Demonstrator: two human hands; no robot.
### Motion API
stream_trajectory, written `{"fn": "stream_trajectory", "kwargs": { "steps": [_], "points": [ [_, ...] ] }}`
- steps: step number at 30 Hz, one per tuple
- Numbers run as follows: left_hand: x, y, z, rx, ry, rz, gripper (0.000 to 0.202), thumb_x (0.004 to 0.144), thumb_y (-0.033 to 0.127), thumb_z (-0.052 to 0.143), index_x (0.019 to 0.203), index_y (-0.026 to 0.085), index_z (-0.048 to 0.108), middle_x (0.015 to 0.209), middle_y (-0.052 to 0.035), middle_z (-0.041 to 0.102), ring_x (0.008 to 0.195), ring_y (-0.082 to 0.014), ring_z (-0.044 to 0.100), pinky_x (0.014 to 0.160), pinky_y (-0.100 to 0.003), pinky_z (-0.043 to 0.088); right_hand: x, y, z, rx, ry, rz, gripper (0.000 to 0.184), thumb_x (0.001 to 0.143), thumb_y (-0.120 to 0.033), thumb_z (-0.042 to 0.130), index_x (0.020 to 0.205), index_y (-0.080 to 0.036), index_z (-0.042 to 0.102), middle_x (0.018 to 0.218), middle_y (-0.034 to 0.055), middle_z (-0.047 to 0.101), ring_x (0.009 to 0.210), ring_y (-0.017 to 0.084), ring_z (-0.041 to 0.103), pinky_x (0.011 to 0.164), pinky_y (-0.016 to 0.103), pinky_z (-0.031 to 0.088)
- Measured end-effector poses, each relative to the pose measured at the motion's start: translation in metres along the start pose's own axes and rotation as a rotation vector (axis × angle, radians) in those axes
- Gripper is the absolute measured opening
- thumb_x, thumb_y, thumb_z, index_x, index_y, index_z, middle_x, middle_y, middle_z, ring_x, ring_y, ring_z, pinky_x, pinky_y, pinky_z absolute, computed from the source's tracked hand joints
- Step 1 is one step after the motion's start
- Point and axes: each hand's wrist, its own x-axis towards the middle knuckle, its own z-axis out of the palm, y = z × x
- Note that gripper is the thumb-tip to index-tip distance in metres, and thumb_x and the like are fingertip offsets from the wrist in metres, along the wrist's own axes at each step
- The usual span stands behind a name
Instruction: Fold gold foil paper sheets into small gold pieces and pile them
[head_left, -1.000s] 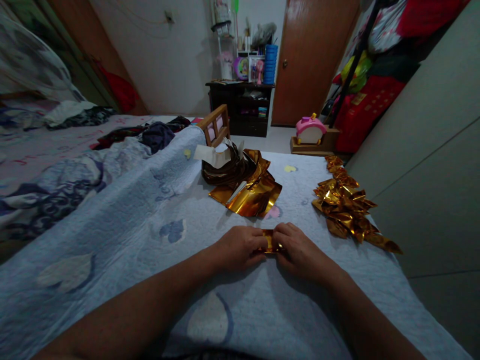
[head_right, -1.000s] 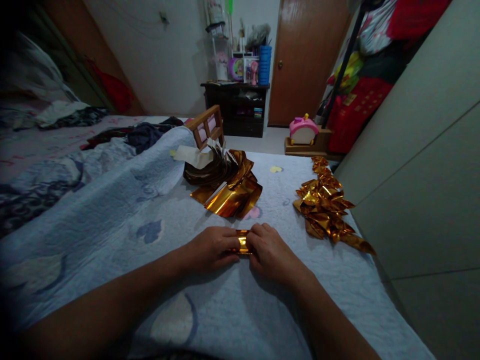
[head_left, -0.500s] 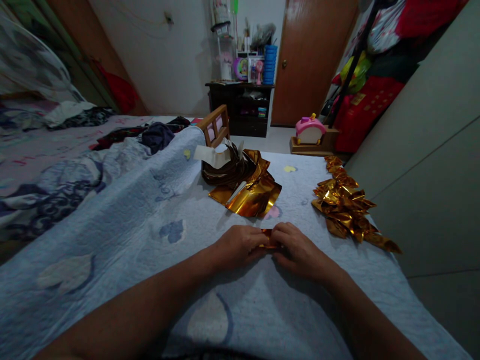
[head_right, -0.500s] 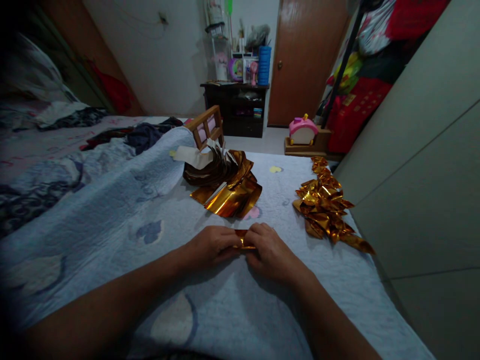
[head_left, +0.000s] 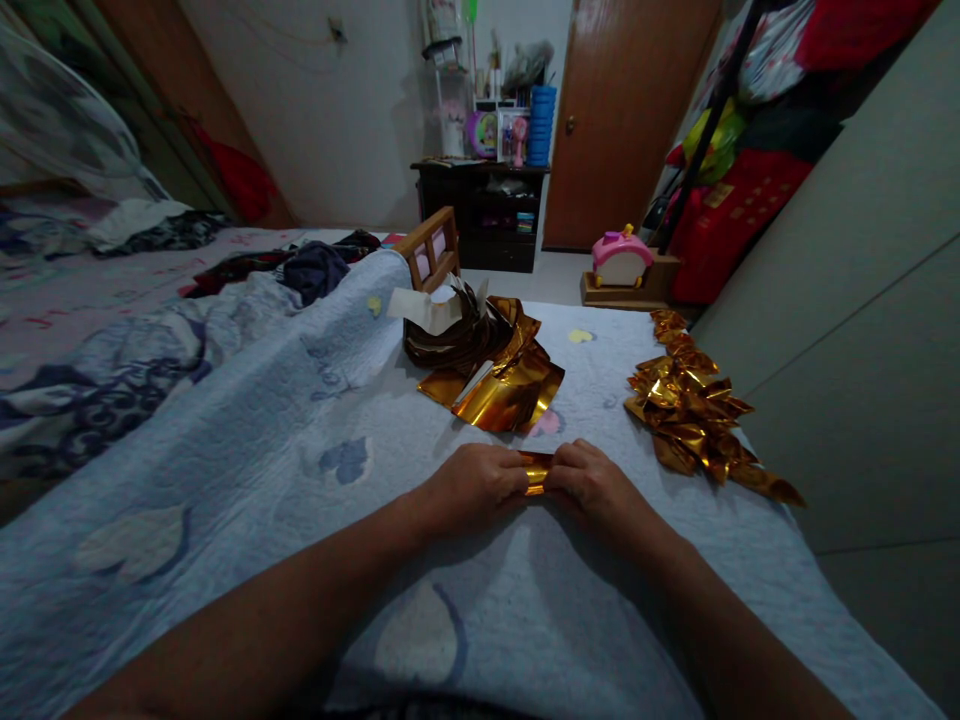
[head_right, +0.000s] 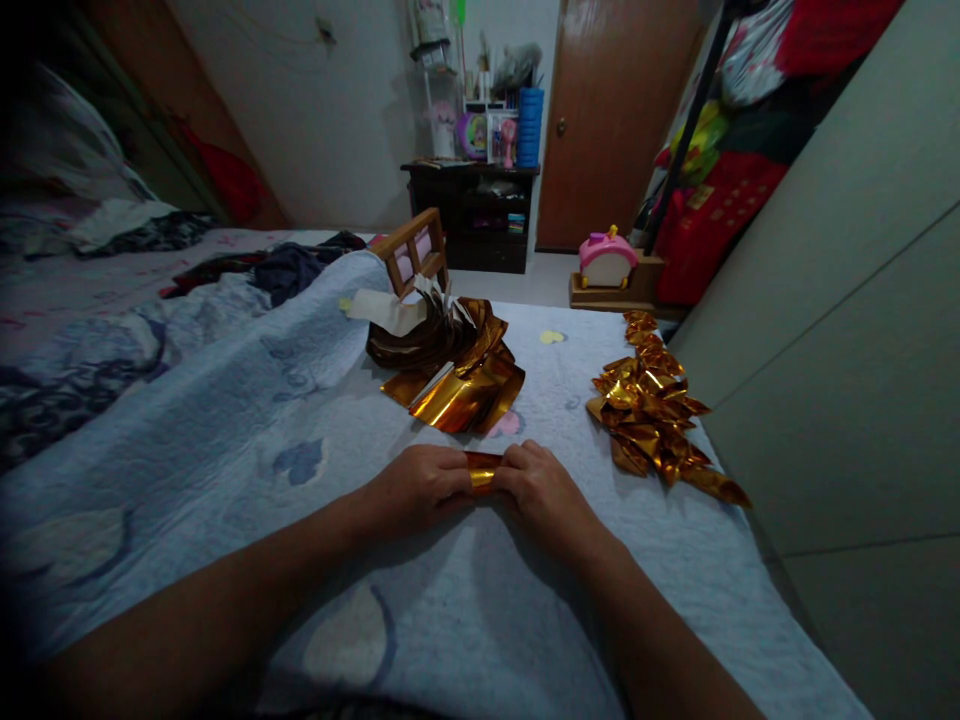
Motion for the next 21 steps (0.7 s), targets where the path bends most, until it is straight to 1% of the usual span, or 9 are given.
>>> {"fn": "stream_trajectory", "kwargs": {
  "steps": [2,3,5,7,9,12,14,17,21],
  "points": [
    [-0.001,-0.001,0.000,0.005,-0.025,-0.036,0.009,0.093,0.021,0.064,0.093,0.017,0.072,0.088,-0.0056,0.072,0.075,-0.0169,0.067,0.068,-0.025,0.049,0.000,0.000,-0.001,0.016,-0.015,0.005,0.014,0.096,-0.018,0.063,0.091,-0.020,0.076,0.083,0.0058,0.064,0.081,0.020,0.054,0.073,0.031,0.042],
    [-0.001,-0.001,0.000,0.000,-0.022,-0.052,0.007,0.091,0.020,0.065,0.091,0.017,0.071,0.087,-0.0053,0.071,0.074,-0.0168,0.066,0.068,-0.025,0.049,-0.001,0.000,-0.002,0.029,-0.015,0.009,0.015,0.096,-0.018,0.062,0.092,-0.021,0.076,0.085,0.0061,0.064,0.082,0.020,0.055,0.074,0.031,0.043],
    [-0.001,-0.003,-0.001,-0.040,0.013,-0.084,0.005,0.090,0.018,0.066,0.093,0.017,0.070,0.088,-0.0050,0.069,0.077,-0.0170,0.066,0.069,-0.025,0.048,-0.001,0.001,-0.003,0.078,-0.001,0.023,0.016,0.096,-0.018,0.061,0.097,-0.021,0.076,0.088,0.0065,0.066,0.085,0.020,0.057,0.076,0.031,0.045],
    [-0.001,-0.004,-0.002,-0.108,0.067,-0.127,0.011,0.088,0.017,0.068,0.099,0.017,0.069,0.091,-0.0051,0.068,0.082,-0.0176,0.065,0.072,-0.026,0.049,-0.002,0.002,-0.006,0.150,0.033,0.055,0.016,0.095,-0.016,0.060,0.099,-0.022,0.075,0.091,0.0065,0.067,0.088,0.020,0.060,0.078,0.032,0.047],
    [-0.001,-0.004,-0.003,-0.179,0.110,-0.174,0.013,0.085,0.018,0.071,0.098,0.017,0.067,0.092,-0.0045,0.067,0.082,-0.0173,0.064,0.072,-0.026,0.048,-0.002,0.003,-0.010,0.227,0.076,0.096,0.016,0.093,-0.015,0.059,0.095,-0.022,0.073,0.092,0.0059,0.068,0.089,0.020,0.062,0.079,0.033,0.049],
    [0.000,-0.004,-0.004,-0.275,0.127,-0.230,0.004,0.085,0.017,0.069,0.086,0.016,0.065,0.082,-0.0013,0.064,0.073,-0.0142,0.060,0.067,-0.024,0.044,-0.001,0.005,-0.014,0.349,0.115,0.161,0.013,0.089,-0.014,0.059,0.086,-0.021,0.070,0.085,0.0036,0.067,0.083,0.019,0.063,0.075,0.032,0.048],
    [0.001,-0.003,-0.005,-0.334,0.136,-0.258,0.006,0.087,0.017,0.066,0.081,0.016,0.065,0.076,0.0003,0.062,0.068,-0.0124,0.057,0.065,-0.023,0.041,0.000,0.005,-0.014,0.424,0.103,0.228,0.009,0.085,-0.015,0.061,0.085,-0.021,0.068,0.081,0.0018,0.066,0.078,0.018,0.062,0.071,0.030,0.047],
    [0.002,0.000,-0.006,-0.392,0.171,-0.289,0.006,0.086,0.016,0.066,0.080,0.015,0.065,0.074,0.0010,0.061,0.066,-0.0114,0.054,0.063,-0.023,0.039,0.000,0.005,-0.014,0.504,0.066,0.334,0.006,0.081,-0.017,0.062,0.084,-0.020,0.066,0.078,0.0001,0.066,0.073,0.016,0.060,0.067,0.027,0.045],
    [0.003,0.003,-0.008,-0.409,0.212,-0.309,0.005,0.085,0.014,0.067,0.080,0.015,0.067,0.074,0.0011,0.061,0.065,-0.0109,0.053,0.063,-0.022,0.040,0.000,0.007,-0.014,0.554,0.045,0.353,0.006,0.082,-0.020,0.061,0.079,-0.020,0.066,0.073,-0.0005,0.062,0.070,0.016,0.057,0.064,0.027,0.043]
  ]
}}
